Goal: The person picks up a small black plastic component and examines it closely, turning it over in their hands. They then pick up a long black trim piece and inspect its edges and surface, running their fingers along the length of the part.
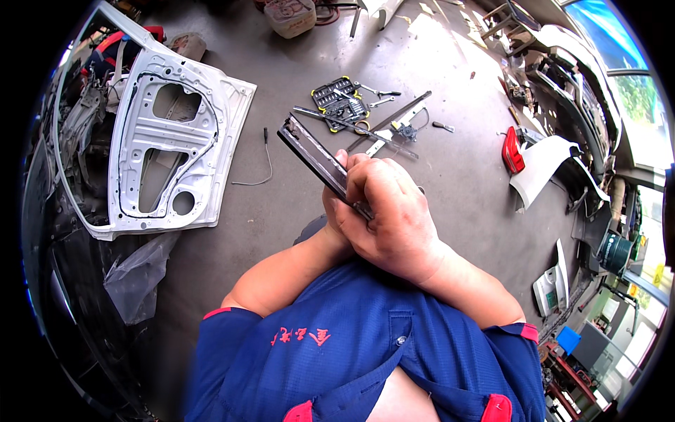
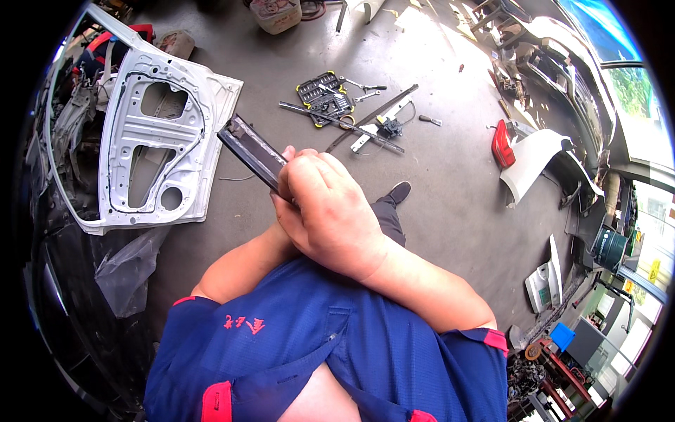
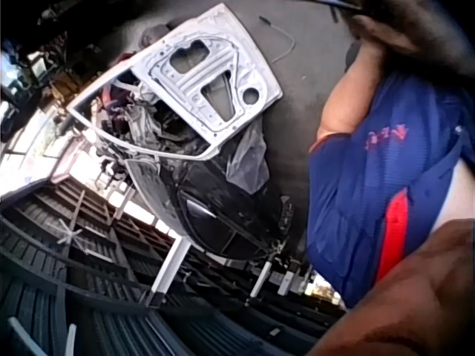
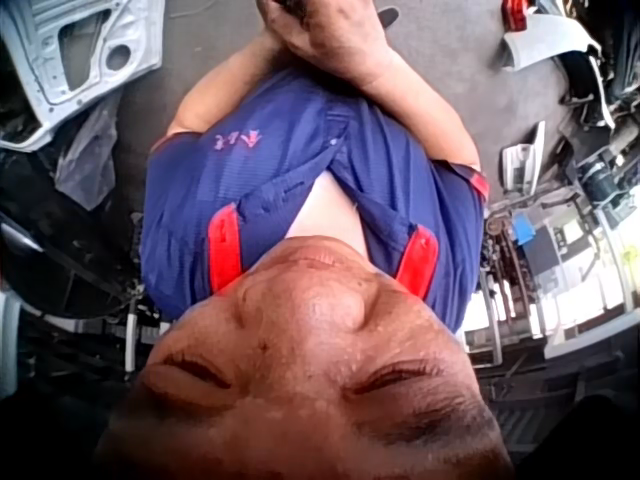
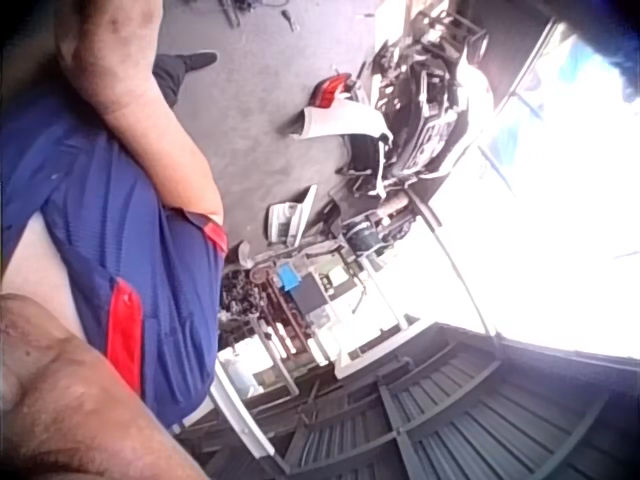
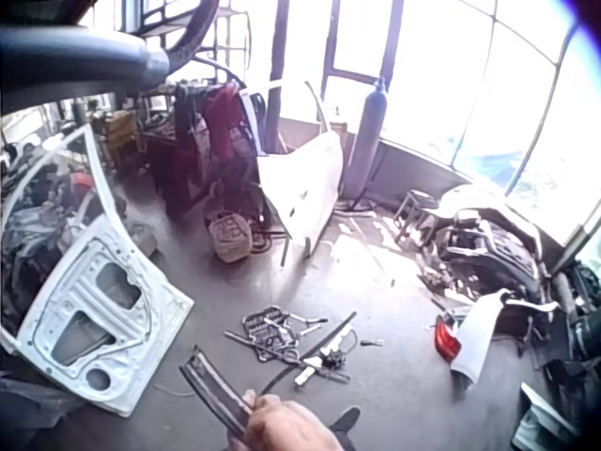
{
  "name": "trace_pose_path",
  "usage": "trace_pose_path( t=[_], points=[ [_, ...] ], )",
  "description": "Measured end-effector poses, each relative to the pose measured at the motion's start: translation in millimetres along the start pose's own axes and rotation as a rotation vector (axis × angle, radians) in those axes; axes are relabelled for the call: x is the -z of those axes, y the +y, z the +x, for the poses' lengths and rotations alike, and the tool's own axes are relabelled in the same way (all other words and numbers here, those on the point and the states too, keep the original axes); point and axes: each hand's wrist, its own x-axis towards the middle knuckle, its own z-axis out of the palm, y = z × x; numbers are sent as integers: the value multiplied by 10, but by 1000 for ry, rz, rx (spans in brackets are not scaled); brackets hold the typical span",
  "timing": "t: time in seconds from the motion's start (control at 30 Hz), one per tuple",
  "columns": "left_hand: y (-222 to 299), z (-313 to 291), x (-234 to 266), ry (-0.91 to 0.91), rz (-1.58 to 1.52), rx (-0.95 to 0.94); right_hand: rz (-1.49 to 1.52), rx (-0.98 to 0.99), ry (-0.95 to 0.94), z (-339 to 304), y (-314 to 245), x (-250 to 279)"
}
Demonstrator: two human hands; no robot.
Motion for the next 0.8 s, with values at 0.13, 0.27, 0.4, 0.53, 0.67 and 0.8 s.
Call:
trace_pose_path(
  t=[0.13, 0.27, 0.4, 0.53, 0.67, 0.8],
  points=[
    [162, -51, -584, 416, -203, 140, 88, 49, 159, 3, 76, -78],
    [59, 20, -387, 252, -146, 32, 85, 130, 82, 30, 108, -84],
    [-38, -75, -136, 202, -10, 3, 44, 19, 15, -23, 28, -55],
    [-23, -106, -111, 142, 156, -3, 46, 0, 24, -68, 36, -61],
    [135, 34, -551, 584, -68, 241, 112, 22, 137, -63, 87, -103],
    [-12, -70, -214, 246, 374, -41, 112, 26, 89, -68, 46, -104]
  ],
)
